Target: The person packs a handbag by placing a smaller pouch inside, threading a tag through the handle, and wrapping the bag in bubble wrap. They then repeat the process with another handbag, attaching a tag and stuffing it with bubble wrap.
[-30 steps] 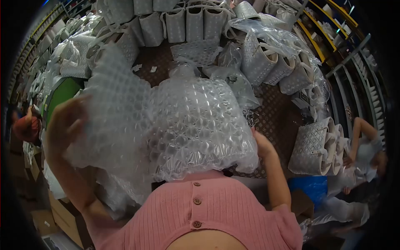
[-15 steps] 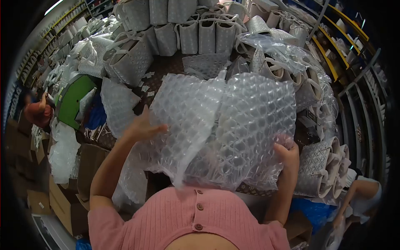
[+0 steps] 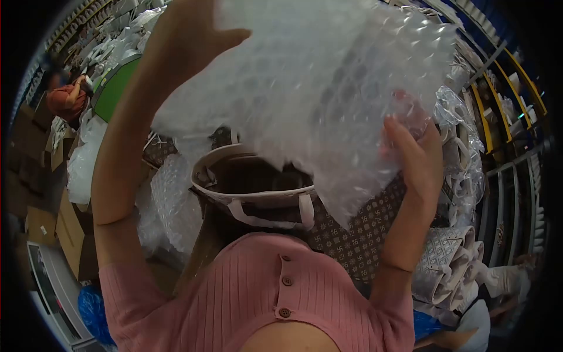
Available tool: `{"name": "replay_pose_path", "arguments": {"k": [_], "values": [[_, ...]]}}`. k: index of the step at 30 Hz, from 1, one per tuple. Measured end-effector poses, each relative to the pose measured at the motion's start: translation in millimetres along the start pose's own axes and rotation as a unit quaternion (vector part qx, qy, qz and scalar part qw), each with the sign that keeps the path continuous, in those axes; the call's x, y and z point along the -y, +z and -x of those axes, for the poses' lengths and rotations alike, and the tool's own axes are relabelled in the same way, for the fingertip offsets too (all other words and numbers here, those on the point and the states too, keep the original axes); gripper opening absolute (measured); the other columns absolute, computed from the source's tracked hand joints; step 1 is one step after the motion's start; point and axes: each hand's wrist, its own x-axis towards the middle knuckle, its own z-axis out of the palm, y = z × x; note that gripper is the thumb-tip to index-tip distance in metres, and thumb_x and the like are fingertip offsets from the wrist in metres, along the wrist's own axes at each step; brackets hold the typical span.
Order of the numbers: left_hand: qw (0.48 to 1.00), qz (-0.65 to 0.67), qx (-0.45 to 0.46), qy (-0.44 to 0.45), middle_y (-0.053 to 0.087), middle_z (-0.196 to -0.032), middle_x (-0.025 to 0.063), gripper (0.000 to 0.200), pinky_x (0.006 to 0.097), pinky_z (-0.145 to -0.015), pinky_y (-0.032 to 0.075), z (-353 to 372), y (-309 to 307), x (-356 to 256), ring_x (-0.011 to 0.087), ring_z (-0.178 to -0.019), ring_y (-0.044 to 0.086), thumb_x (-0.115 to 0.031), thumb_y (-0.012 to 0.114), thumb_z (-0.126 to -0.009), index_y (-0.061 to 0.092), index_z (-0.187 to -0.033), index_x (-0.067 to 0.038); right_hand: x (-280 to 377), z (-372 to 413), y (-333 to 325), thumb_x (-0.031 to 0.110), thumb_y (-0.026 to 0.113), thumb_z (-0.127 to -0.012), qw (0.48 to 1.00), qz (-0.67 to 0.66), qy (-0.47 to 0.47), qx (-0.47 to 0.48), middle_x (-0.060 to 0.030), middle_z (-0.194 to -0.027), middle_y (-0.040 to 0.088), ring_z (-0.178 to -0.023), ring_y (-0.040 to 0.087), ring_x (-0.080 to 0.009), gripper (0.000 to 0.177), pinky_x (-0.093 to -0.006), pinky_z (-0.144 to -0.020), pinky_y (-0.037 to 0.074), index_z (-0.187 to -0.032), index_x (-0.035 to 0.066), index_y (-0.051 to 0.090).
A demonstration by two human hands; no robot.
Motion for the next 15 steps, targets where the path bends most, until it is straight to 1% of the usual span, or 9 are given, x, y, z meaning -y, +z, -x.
{"name": "replay_pose_path", "arguments": {"k": [1,2,3,4,6,8,9,10,15], "values": [[1.0,0.001,0.007,-0.005,0.058,-0.101,0.0174,0.054,0.0314,-0.07,0.048,0.1,-1.3,-4.7,0.0233,-0.083,0.06,-0.02,0.069,-0.071,0.05,-0.115,0.004,-0.5,-2.6,16.0,0.006,0.059,-0.079,1.0,0.0,0.007,0.004,-0.0021,-0.074,0.057,-0.06,0.054,-0.0087,0.032,-0.022,-0.055,0.047,-0.109,-0.001,0.051],[1.0,-0.005,0.008,0.012,0.058,-0.102,0.0171,0.053,0.0314,-0.071,0.048,0.3,-2.6,-9.1,0.0234,-0.083,0.06,-0.02,0.069,-0.071,0.05,-0.115,0.004,-1.5,-6.5,33.7,0.005,0.057,-0.08,0.987,-0.157,-0.014,0.029,-0.0056,-0.08,0.058,-0.066,0.057,-0.0132,0.031,-0.0269,-0.061,0.05,-0.11,-0.002,0.05],[1.0,-0.009,0.009,0.029,0.058,-0.103,0.0169,0.053,0.0314,-0.071,0.048,0.7,-3.7,-13.2,0.0235,-0.083,0.06,-0.019,0.069,-0.071,0.05,-0.115,0.004,-3.3,-10.2,44.0,0.004,0.055,-0.082,0.949,-0.309,-0.035,0.049,-0.0091,-0.085,0.06,-0.073,0.061,-0.0177,0.03,-0.0318,-0.067,0.054,-0.11,-0.002,0.048],[0.999,-0.013,0.007,0.046,0.058,-0.103,0.0166,0.052,0.0314,-0.071,0.048,1.1,-4.8,-17.1,0.0236,-0.084,0.06,-0.019,0.069,-0.071,0.051,-0.115,0.004,-4.1,-13.4,46.9,0.004,0.055,-0.082,0.95,-0.307,-0.028,0.048,-0.0091,-0.085,0.06,-0.073,0.061,-0.0177,0.03,-0.0318,-0.067,0.054,-0.11,-0.002,0.048],[0.996,-0.022,0.002,0.082,0.057,-0.104,0.016,0.051,0.0314,-0.072,0.048,2.6,-7.0,-24.2,0.0238,-0.085,0.059,-0.018,0.069,-0.071,0.051,-0.115,0.003,-0.5,-19.4,50.5,0.002,0.049,-0.085,0.866,-0.456,-0.036,0.201,-0.0161,-0.096,0.06,-0.086,0.062,-0.0241,0.027,-0.037,-0.079,0.051,-0.11,-0.006,0.051],[0.993,-0.034,-0.003,0.112,0.057,-0.106,0.0154,0.05,0.0314,-0.072,0.048,4.9,-9.7,-30.6,0.0239,-0.086,0.059,-0.017,0.069,-0.072,0.051,-0.114,0.002,13.5,-12.6,47.2,0.007,0.054,-0.084,0.872,-0.422,-0.047,0.242,-0.0164,-0.1,0.06,-0.086,0.062,-0.0236,0.032,-0.0339,-0.078,0.05,-0.114,-0.004,0.05],[0.991,-0.042,-0.006,0.127,0.057,-0.106,0.0152,0.049,0.0314,-0.072,0.048,6.4,-11.1,-33.5,0.024,-0.086,0.059,-0.016,0.069,-0.072,0.052,-0.114,0.002,25.1,3.1,45.0,0.011,0.059,-0.082,0.963,-0.179,-0.13,0.155,-0.0154,-0.103,0.059,-0.088,0.062,-0.0253,0.038,-0.0344,-0.078,0.05,-0.116,-0.002,0.049],[0.988,-0.052,-0.011,0.142,0.057,-0.107,0.0149,0.049,0.0314,-0.073,0.048,8.0,-12.6,-36.2,0.0241,-0.086,0.059,-0.016,0.069,-0.072,0.052,-0.114,0.002,32.7,9.5,44.9,0.015,0.064,-0.079,0.973,0.079,-0.208,0.056,-0.0143,-0.105,0.059,-0.09,0.061,-0.0269,0.045,-0.035,-0.078,0.049,-0.118,-0.001,0.049],[0.971,-0.09,-0.035,0.22,0.055,-0.11,0.0135,0.046,0.0314,-0.074,0.048,18.1,-19.5,-44.9,0.0246,-0.089,0.058,-0.013,0.068,-0.072,0.053,-0.114,0.0,39.6,-10.1,42.5,0.016,0.069,-0.072,0.941,0.238,-0.215,0.109,-0.0145,-0.105,0.059,-0.089,0.061,-0.0259,0.057,-0.0351,-0.076,0.049,-0.121,-0.001,0.045]]}}
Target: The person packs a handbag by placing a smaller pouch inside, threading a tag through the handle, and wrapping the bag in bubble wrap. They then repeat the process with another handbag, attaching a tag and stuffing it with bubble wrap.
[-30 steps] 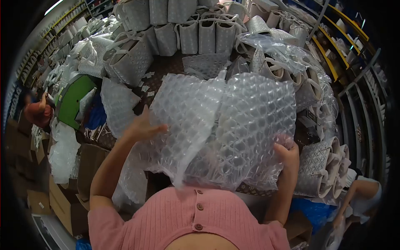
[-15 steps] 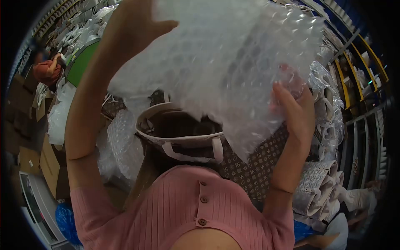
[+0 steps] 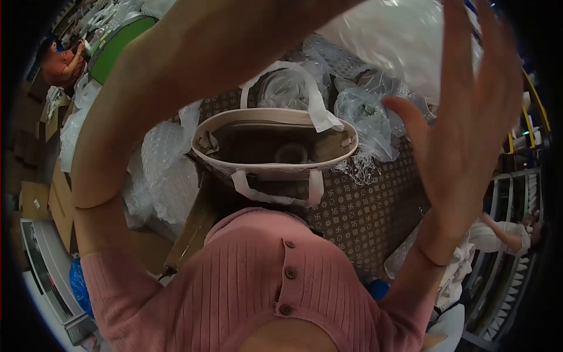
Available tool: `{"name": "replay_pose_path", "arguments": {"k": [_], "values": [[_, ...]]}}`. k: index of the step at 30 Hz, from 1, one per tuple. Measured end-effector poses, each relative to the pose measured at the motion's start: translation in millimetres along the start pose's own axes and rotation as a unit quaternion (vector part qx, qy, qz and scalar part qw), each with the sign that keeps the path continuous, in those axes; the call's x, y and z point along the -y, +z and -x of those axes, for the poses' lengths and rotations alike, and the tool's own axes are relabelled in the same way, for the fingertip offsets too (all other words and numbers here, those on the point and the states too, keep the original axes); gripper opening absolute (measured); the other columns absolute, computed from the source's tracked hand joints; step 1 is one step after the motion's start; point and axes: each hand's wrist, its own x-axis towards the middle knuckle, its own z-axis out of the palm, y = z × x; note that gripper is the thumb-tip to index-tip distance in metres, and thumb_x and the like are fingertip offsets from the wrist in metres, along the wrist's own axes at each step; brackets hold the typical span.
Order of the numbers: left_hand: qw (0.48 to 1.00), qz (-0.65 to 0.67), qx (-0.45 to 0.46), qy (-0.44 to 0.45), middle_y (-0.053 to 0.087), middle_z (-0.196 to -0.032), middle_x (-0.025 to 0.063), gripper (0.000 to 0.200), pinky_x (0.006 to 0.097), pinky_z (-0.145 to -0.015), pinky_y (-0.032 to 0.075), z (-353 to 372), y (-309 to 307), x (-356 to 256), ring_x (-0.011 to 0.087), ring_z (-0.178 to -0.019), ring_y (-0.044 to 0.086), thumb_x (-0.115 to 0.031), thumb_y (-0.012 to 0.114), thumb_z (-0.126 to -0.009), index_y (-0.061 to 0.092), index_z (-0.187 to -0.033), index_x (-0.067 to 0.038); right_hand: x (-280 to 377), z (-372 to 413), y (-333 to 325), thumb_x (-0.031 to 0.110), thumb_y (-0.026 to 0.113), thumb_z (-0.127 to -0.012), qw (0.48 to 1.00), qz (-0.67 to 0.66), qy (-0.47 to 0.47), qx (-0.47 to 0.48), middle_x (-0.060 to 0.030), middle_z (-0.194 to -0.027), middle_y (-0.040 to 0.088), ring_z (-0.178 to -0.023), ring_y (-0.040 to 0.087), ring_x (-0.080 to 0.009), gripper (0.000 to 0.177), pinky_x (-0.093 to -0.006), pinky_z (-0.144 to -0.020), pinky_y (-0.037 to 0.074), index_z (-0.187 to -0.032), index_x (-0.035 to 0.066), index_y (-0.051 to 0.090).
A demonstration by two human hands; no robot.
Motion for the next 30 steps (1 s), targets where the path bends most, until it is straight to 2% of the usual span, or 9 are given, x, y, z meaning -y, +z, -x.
{"name": "replay_pose_path", "arguments": {"k": [8,10,16,18,22,24,25,27,30], "values": [[0.984,0.003,-0.163,-0.07,0.059,-0.101,0.0076,0.04,0.0326,-0.066,0.049,77.2,-14.4,-16.3,0.0259,-0.086,0.058,0.004,0.07,-0.064,0.059,-0.102,-0.004,-24.8,-27.4,-30.6,0.019,0.078,-0.06,0.957,0.264,-0.03,0.119,-0.0149,-0.104,0.059,-0.088,0.06,-0.0242,0.078,-0.0353,-0.074,0.048,-0.125,-0.001,0.039],[0.951,0.225,-0.09,-0.194,0.059,-0.082,0.0112,0.025,0.0298,-0.059,0.046,117.6,-6.9,-48.7,0.0215,-0.068,0.057,-0.003,0.065,-0.068,0.06,-0.093,-0.001,-37.5,-23.8,-35.8,0.008,0.072,-0.065,0.98,-0.133,0.133,0.065,-0.019,-0.09,0.063,-0.084,0.063,-0.0228,0.048,-0.0324,-0.074,0.051,-0.107,-0.008,0.053],[0.776,0.414,0.353,-0.318,0.058,-0.078,0.0127,0.029,0.0375,-0.067,0.046,211.4,60.5,-108.6,0.0295,-0.074,0.057,-0.006,0.067,-0.067,0.059,-0.094,0.001,-91.7,-6.6,50.2,0.006,0.077,-0.058,0.938,-0.149,0.285,0.127,-0.0156,-0.086,0.063,-0.079,0.062,-0.0214,0.05,-0.0341,-0.07,0.049,-0.102,-0.004,0.054],[0.788,0.418,0.179,-0.415,0.055,-0.099,0.0184,0.053,0.0376,-0.079,0.044,196.5,53.9,-100.8,0.0325,-0.091,0.055,-0.014,0.073,-0.062,0.052,-0.109,0.001,-110.4,-3.9,74.6,0.008,0.078,-0.059,0.987,0.005,-0.052,0.15,-0.0152,-0.084,0.061,-0.077,0.06,-0.0243,0.052,-0.0327,-0.067,0.047,-0.102,0.0,0.051],[0.569,0.485,0.392,-0.536,0.043,-0.123,0.0203,0.087,0.0346,-0.092,0.039,195.7,42.4,-73.2,0.0312,-0.115,0.044,-0.024,0.08,-0.054,0.037,-0.125,0.0,-99.1,-21.6,59.3,0.005,0.078,-0.06,0.954,-0.006,0.02,0.301,-0.0089,-0.088,0.062,-0.079,0.057,-0.0198,0.06,-0.0299,-0.069,0.047,-0.111,-0.002,0.048],[0.591,0.515,-0.049,-0.619,0.033,-0.133,0.0172,0.106,0.0339,-0.098,0.035,212.8,44.9,-69.5,0.0275,-0.124,0.036,-0.031,0.084,-0.047,0.027,-0.132,-0.003,-96.8,-25.3,60.9,0.004,0.078,-0.055,0.93,0.061,-0.077,0.353,-0.0124,-0.091,0.06,-0.081,0.057,-0.0279,0.06,-0.033,-0.072,0.046,-0.108,-0.001,0.05],[0.587,0.518,-0.046,-0.62,0.033,-0.133,0.0172,0.106,0.0339,-0.098,0.035,209.9,43.4,-66.3,0.0275,-0.124,0.036,-0.031,0.084,-0.047,0.027,-0.132,-0.003,-96.9,-23.1,68.4,0.004,0.078,-0.055,0.93,0.06,-0.072,0.356,-0.0124,-0.091,0.06,-0.081,0.057,-0.0279,0.06,-0.033,-0.072,0.046,-0.108,-0.001,0.05],[0.759,0.45,-0.004,-0.47,0.04,-0.13,0.0134,0.107,0.0344,-0.099,0.033,195.0,34.8,-50.6,0.0238,-0.121,0.039,-0.033,0.084,-0.046,0.027,-0.132,-0.005,-97.5,-19.8,86.3,0.006,0.077,-0.052,0.919,0.099,-0.179,0.337,-0.0141,-0.094,0.057,-0.086,0.054,-0.035,0.061,-0.0375,-0.076,0.044,-0.107,0.001,0.051],[0.638,0.578,0.163,-0.481,0.052,-0.119,0.0121,0.073,0.0333,-0.087,0.043,189.2,44.9,-70.0,0.0236,-0.106,0.054,-0.021,0.076,-0.06,0.043,-0.122,-0.003,-94.5,-14.1,82.6,0.009,0.075,-0.053,0.923,0.123,-0.152,0.331,-0.0135,-0.094,0.055,-0.089,0.054,-0.0344,0.059,-0.0386,-0.076,0.044,-0.106,0.003,0.05]]}}
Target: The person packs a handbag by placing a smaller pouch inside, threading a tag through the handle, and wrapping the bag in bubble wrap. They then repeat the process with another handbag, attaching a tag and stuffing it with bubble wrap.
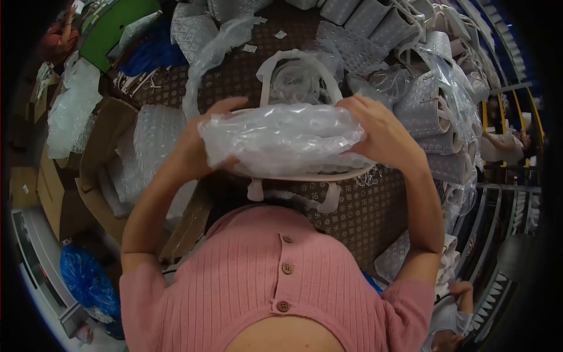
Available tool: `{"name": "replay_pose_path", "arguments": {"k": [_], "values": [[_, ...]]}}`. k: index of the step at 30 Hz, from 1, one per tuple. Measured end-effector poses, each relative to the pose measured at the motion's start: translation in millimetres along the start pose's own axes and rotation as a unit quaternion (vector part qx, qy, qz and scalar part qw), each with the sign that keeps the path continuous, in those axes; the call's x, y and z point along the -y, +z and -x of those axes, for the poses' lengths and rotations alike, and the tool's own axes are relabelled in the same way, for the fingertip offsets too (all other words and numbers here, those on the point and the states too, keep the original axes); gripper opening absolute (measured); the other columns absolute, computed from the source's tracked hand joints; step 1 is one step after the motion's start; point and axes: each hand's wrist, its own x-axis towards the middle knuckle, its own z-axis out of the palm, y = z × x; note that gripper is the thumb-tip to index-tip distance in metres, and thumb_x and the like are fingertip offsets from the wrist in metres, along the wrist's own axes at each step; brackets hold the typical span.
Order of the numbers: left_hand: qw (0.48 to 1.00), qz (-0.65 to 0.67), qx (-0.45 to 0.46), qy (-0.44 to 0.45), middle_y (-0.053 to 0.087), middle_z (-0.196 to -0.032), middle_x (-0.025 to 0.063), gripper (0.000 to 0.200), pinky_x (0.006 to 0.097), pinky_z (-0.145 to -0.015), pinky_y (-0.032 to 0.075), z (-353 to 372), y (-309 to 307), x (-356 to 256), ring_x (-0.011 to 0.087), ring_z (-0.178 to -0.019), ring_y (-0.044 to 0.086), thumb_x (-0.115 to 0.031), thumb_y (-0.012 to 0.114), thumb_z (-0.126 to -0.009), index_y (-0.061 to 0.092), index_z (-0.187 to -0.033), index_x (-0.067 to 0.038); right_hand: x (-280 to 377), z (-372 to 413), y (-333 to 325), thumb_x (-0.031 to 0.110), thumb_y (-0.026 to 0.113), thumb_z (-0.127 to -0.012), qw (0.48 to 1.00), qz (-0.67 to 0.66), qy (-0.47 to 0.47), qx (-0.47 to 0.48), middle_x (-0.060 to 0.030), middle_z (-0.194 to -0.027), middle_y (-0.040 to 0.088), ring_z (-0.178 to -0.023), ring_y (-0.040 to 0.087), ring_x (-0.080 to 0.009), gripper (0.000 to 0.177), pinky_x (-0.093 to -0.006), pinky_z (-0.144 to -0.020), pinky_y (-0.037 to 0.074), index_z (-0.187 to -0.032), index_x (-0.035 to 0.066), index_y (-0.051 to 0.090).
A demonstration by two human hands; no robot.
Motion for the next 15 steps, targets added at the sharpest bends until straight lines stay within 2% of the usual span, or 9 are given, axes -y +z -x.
{"name": "replay_pose_path", "arguments": {"k": [1,3,5,7,8,11,12,13,15], "values": [[0.999,0.032,-0.011,0.008,0.057,-0.11,0.0126,0.055,0.0327,-0.079,0.046,3.1,9.2,13.7,0.0228,-0.095,0.058,-0.017,0.07,-0.068,0.05,-0.116,-0.001,1.3,4.3,-0.5,0.009,0.075,-0.053,1.0,0.0,-0.002,-0.002,-0.0135,-0.094,0.055,-0.089,0.054,-0.0344,0.059,-0.0386,-0.076,0.044,-0.106,0.003,0.05],[0.998,0.05,0.038,-0.025,0.057,-0.108,0.0131,0.05,0.0326,-0.08,0.046,3.5,22.2,23.0,0.0227,-0.095,0.058,-0.017,0.067,-0.07,0.05,-0.115,-0.001,3.6,15.0,-1.0,0.011,0.074,-0.055,0.99,-0.082,0.054,0.102,-0.014,-0.098,0.053,-0.09,0.054,-0.0349,0.061,-0.0378,-0.075,0.044,-0.11,0.005,0.048],[0.991,0.071,0.095,-0.063,0.057,-0.106,0.0136,0.046,0.0326,-0.081,0.045,-0.4,25.3,23.5,0.0226,-0.095,0.057,-0.017,0.065,-0.073,0.05,-0.114,-0.001,4.9,14.8,25.7,0.008,0.071,-0.059,0.991,-0.053,0.048,0.109,-0.0129,-0.089,0.053,-0.086,0.056,-0.0318,0.052,-0.0375,-0.068,0.045,-0.105,0.004,0.047],[0.98,-0.046,0.191,-0.025,0.056,-0.108,0.0146,0.052,0.0332,-0.085,0.042,-12.7,13.0,15.4,0.0244,-0.1,0.054,-0.018,0.065,-0.074,0.046,-0.118,0.0,2.3,15.8,62.3,0.01,0.071,-0.056,0.989,0.097,0.001,0.109,-0.0121,-0.087,0.053,-0.082,0.056,-0.0318,0.046,-0.0374,-0.067,0.046,-0.097,0.004,0.049],[0.966,-0.107,0.236,0.002,0.055,-0.109,0.0152,0.054,0.0335,-0.087,0.041,-21.9,4.4,8.7,0.0253,-0.102,0.053,-0.019,0.065,-0.075,0.044,-0.121,0.001,-0.4,18.3,72.2,0.01,0.071,-0.056,0.989,0.099,0.008,0.105,-0.0121,-0.087,0.053,-0.082,0.056,-0.0318,0.046,-0.0374,-0.067,0.046,-0.097,0.004,0.049],[0.976,0.012,0.194,0.102,0.053,-0.113,0.0182,0.064,0.0338,-0.086,0.042,-32.2,-28.8,-25.4,0.0288,-0.104,0.052,-0.024,0.068,-0.072,0.041,-0.124,0.002,-3.0,21.7,79.5,0.006,0.066,-0.059,0.99,0.077,0.048,0.112,-0.0106,-0.082,0.052,-0.077,0.057,-0.0299,0.035,-0.0385,-0.063,0.045,-0.09,0.004,0.048],[0.969,-0.085,0.224,0.06,0.051,-0.115,0.0203,0.071,0.0361,-0.086,0.042,-33.4,-27.7,-41.8,0.0329,-0.106,0.051,-0.029,0.072,-0.068,0.041,-0.124,0.001,-0.9,18.1,69.8,0.007,0.06,-0.065,0.991,0.076,0.037,0.105,-0.0095,-0.08,0.053,-0.073,0.058,-0.028,0.028,-0.0364,-0.062,0.046,-0.091,0.004,0.049],[0.968,-0.08,0.229,0.058,0.051,-0.115,0.0203,0.071,0.0361,-0.086,0.042,-32.2,-11.9,-39.1,0.0329,-0.106,0.051,-0.029,0.072,-0.068,0.041,-0.124,0.001,1.3,16.2,65.9,0.008,0.055,-0.071,0.992,0.074,0.022,0.101,-0.0085,-0.078,0.053,-0.069,0.059,-0.0262,0.021,-0.0343,-0.06,0.047,-0.091,0.005,0.05],[0.924,-0.256,0.284,0.006,0.052,-0.114,0.021,0.069,0.0374,-0.086,0.042,-32.0,22.2,-16.2,0.0342,-0.104,0.051,-0.027,0.071,-0.065,0.043,-0.123,0.0,3.7,10.0,73.7,0.008,0.054,-0.072,0.99,0.089,0.035,0.104,-0.0092,-0.08,0.054,-0.07,0.059,-0.0271,0.021,-0.0351,-0.061,0.048,-0.092,0.004,0.051]]}}
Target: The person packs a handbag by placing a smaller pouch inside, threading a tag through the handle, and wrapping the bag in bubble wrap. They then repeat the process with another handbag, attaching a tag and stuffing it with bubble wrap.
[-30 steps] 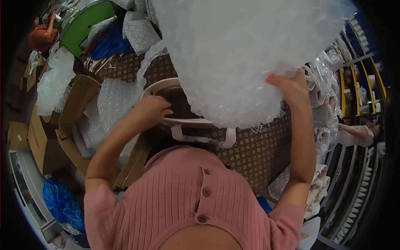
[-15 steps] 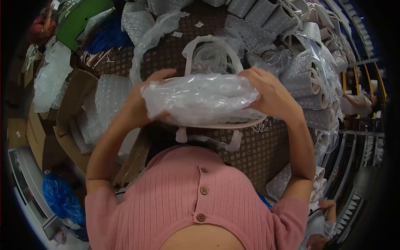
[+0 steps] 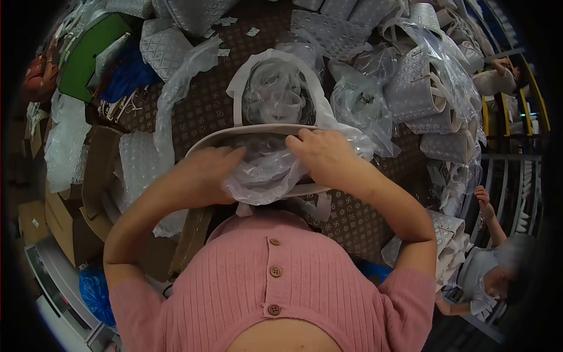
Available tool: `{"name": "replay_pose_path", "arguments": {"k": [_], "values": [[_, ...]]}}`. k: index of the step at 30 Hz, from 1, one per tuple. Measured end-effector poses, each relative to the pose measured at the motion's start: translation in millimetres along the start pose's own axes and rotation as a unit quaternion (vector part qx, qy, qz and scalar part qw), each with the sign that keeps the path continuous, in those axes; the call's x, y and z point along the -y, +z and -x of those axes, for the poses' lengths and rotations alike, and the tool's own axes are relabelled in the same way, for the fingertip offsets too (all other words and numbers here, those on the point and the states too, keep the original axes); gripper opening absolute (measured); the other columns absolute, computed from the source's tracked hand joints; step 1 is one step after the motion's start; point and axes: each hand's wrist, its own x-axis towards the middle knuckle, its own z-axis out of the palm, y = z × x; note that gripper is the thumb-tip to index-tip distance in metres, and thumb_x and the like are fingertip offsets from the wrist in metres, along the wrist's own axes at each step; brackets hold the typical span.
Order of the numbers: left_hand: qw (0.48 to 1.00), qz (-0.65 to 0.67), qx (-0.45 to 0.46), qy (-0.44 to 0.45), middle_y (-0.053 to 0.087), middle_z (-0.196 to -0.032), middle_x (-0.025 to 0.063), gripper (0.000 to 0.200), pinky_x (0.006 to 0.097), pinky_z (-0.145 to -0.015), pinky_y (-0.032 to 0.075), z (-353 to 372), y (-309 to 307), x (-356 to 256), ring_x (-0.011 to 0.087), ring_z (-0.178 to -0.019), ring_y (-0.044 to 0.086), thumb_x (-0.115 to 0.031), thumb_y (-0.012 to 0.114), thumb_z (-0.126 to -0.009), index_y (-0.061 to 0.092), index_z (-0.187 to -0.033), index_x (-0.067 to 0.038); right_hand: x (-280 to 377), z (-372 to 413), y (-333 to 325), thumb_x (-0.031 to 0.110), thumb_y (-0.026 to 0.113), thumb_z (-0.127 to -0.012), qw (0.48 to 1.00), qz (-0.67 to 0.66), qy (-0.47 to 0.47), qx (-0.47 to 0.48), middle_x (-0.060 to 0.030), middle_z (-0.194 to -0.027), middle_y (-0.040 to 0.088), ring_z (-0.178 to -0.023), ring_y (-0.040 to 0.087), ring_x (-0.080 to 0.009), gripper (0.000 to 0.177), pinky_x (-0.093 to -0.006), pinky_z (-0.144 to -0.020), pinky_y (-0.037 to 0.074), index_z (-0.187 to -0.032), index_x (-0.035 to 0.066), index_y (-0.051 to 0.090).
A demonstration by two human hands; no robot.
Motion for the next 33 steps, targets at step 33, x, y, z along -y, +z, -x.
{"name": "replay_pose_path", "arguments": {"k": [33], "values": [[0.971,-0.01,0.215,0.105,0.053,-0.092,0.0192,0.059,0.0408,-0.065,0.048,-22.9,48.5,-19.4,0.036,-0.079,0.058,-0.012,0.057,-0.072,0.037,-0.126,-0.004,5.1,-39.1,24.9,0.016,0.054,-0.07,0.984,0.132,-0.019,-0.114,-0.0058,-0.076,0.052,-0.066,0.055,-0.0176,0.029,-0.0269,-0.055,0.045,-0.096,0.003,0.056]]}}
